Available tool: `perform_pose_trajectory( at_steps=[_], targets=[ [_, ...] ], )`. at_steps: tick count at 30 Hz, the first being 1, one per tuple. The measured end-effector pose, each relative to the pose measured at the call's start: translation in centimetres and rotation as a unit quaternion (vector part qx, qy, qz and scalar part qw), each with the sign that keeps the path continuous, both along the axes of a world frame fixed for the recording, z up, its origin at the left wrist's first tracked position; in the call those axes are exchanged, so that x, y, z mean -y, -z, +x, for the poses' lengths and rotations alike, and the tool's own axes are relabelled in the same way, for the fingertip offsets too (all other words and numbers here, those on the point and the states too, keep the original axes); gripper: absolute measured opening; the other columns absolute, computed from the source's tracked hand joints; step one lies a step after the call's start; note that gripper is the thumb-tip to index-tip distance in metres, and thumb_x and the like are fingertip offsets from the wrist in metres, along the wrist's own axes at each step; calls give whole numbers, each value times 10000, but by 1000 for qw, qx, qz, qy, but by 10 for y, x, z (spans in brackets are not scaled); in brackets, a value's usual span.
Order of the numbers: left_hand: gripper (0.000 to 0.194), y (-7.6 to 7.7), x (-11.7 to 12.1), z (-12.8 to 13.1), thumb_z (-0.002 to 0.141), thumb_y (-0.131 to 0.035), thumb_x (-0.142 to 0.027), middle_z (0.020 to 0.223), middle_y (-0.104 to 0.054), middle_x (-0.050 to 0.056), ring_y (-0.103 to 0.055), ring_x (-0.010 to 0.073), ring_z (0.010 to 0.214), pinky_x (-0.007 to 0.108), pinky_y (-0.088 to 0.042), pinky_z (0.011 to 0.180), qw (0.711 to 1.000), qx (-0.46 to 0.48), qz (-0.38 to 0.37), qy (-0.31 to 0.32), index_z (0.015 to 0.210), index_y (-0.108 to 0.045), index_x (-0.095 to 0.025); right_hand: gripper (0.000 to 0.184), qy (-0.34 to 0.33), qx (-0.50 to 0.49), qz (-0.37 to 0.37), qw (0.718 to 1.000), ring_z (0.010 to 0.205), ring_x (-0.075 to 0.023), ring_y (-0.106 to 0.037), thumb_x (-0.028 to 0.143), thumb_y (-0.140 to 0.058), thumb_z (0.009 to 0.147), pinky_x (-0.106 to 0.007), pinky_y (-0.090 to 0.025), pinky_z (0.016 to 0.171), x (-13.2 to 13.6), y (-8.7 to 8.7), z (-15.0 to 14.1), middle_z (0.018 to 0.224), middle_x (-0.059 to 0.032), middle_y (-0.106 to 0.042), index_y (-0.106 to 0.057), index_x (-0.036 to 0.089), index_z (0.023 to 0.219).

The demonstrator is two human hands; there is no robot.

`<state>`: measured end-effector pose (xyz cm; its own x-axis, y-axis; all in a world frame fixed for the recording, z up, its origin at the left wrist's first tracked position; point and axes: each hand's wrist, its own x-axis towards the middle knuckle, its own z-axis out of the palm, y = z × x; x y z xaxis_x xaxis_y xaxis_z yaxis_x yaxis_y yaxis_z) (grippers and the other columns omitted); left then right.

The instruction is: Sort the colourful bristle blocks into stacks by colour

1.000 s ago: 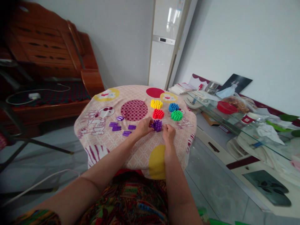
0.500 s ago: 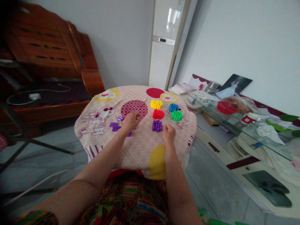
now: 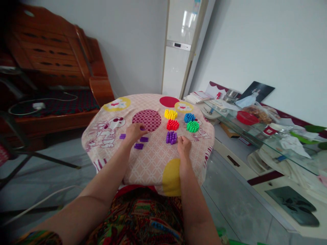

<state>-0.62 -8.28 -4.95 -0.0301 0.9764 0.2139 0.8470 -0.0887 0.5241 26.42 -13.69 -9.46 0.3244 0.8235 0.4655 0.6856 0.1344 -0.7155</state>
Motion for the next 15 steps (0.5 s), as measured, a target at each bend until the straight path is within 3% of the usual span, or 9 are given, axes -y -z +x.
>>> perform_pose_trajectory(
  at_steps=[4, 7, 10, 15],
  targets=[
    [153, -6, 6, 41, 716, -778, -263, 888, -730, 61, -656, 201, 845, 292, -475, 772, 992, 0, -6, 127, 824, -725, -169, 379, 0, 0, 1, 1000, 538, -118, -337, 377, -463, 860, -297, -189, 568, 0, 0, 0, 488, 53, -346, -376, 221, 526],
    [228, -4, 12, 67, 668, -798, -211, 900, -731, 59, -658, 198, 864, 269, -483, 782, 983, -27, -6, 183, 884, -748, -160, 383, 9, 3, -1, 1000, 538, -117, -317, 376, -478, 857, -298, -182, 563, 0, 0, 0, 483, 55, -335, -375, 222, 522],
    [307, 0, 16, 80, 670, -776, -173, 938, -727, 77, -665, 212, 890, 274, -494, 798, 976, -37, 1, 213, 974, -753, -145, 371, 4, 2, -5, 1000, 549, -119, -319, 368, -470, 863, -295, -193, 566, -1, 2, 0, 493, 47, -372, -401, 219, 531],
    [281, 2, 18, 80, 717, -694, -115, 917, -727, 43, -665, 151, 774, 241, -502, 740, 976, 17, -8, 216, 995, -722, -142, 365, 3, 4, -2, 1000, 554, -121, -315, 368, -472, 857, -298, -187, 569, -1, 1, 0, 492, 54, -333, -380, 224, 535]
  ],
)
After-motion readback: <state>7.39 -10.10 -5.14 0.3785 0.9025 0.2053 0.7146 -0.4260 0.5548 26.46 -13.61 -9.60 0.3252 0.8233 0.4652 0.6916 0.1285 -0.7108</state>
